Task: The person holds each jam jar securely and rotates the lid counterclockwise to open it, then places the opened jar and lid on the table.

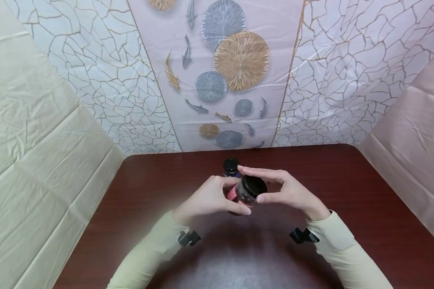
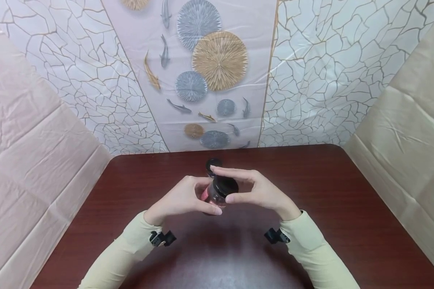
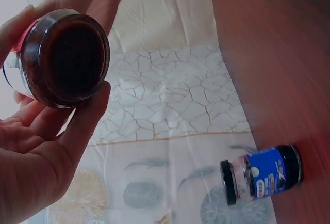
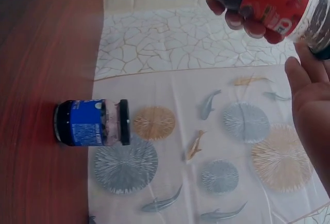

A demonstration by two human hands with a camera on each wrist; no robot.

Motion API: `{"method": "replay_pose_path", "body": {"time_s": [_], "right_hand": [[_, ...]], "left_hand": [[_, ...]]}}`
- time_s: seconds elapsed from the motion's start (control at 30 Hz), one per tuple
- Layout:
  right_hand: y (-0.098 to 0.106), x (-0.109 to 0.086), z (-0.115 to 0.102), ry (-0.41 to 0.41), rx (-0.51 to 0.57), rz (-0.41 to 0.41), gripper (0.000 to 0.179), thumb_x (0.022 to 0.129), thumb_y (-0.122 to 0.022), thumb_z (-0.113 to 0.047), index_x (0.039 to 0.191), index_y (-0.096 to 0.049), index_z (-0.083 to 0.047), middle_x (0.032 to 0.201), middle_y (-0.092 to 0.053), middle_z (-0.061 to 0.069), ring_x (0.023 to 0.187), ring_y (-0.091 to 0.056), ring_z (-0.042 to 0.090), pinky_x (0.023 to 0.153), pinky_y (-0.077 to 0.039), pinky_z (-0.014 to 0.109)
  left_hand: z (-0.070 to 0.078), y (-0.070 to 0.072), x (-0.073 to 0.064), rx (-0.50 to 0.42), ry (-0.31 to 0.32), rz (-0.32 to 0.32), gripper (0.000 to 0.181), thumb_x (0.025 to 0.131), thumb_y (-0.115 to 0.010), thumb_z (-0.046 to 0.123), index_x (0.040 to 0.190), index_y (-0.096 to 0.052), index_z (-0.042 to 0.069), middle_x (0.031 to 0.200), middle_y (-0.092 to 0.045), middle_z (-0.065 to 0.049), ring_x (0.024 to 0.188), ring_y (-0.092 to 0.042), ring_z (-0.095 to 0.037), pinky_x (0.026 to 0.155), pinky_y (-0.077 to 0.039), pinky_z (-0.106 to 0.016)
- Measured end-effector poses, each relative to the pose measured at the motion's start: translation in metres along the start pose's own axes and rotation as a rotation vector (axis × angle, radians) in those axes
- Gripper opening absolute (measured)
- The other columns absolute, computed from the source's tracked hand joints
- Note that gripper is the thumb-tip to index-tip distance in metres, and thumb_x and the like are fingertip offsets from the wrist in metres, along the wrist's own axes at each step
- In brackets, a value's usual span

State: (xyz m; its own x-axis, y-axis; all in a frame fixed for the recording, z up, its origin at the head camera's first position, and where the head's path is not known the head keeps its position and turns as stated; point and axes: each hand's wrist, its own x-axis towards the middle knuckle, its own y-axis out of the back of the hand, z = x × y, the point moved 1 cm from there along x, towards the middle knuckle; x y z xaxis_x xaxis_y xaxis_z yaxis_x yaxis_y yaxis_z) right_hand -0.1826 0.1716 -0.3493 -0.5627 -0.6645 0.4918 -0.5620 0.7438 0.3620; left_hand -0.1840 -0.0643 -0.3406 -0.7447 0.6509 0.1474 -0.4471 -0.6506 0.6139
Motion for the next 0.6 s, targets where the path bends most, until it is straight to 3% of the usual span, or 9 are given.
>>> {"method": "replay_pose_path", "body": {"time_s": [0.13,0.23,0.37,0.6], "right_hand": [[-0.004,0.002,0.002,-0.071,0.004,0.057,0.074,0.090,-0.070,0.005,0.155,-0.038,-0.008,0.160,-0.037,0.009,0.145,-0.037,0.025,0.107,-0.043,0.031],[-0.009,0.003,0.003,-0.170,0.021,0.187,0.074,0.093,-0.070,-0.002,0.157,-0.035,-0.013,0.161,-0.036,0.006,0.146,-0.035,0.022,0.110,-0.038,0.028],[-0.020,0.005,0.006,-0.307,-0.009,0.372,0.070,0.094,-0.072,-0.011,0.155,-0.039,-0.014,0.157,-0.042,0.004,0.142,-0.041,0.020,0.107,-0.038,0.022],[-0.038,0.009,0.006,-0.385,-0.010,0.494,0.065,0.092,-0.076,-0.019,0.150,-0.048,-0.017,0.151,-0.049,0.005,0.133,-0.052,0.024,0.096,-0.048,0.023]], "left_hand": [[-0.005,0.000,0.000,0.140,-0.036,0.104,0.035,0.074,-0.089,0.044,0.098,-0.068,0.030,0.070,-0.056,0.013,0.068,-0.052,-0.007,0.061,-0.043,-0.025],[-0.008,0.000,0.002,0.254,-0.034,0.206,0.046,0.073,-0.089,0.046,0.111,-0.070,0.028,0.080,-0.061,0.014,0.076,-0.055,-0.010,0.067,-0.046,-0.028],[-0.010,-0.002,0.005,0.346,-0.006,0.307,0.044,0.072,-0.089,0.046,0.104,-0.069,0.025,0.081,-0.059,0.009,0.078,-0.054,-0.011,0.066,-0.046,-0.028],[-0.015,-0.007,0.007,0.407,-0.037,0.370,0.045,0.072,-0.089,0.043,0.106,-0.068,0.021,0.079,-0.061,0.010,0.078,-0.052,-0.011,0.064,-0.044,-0.028]]}}
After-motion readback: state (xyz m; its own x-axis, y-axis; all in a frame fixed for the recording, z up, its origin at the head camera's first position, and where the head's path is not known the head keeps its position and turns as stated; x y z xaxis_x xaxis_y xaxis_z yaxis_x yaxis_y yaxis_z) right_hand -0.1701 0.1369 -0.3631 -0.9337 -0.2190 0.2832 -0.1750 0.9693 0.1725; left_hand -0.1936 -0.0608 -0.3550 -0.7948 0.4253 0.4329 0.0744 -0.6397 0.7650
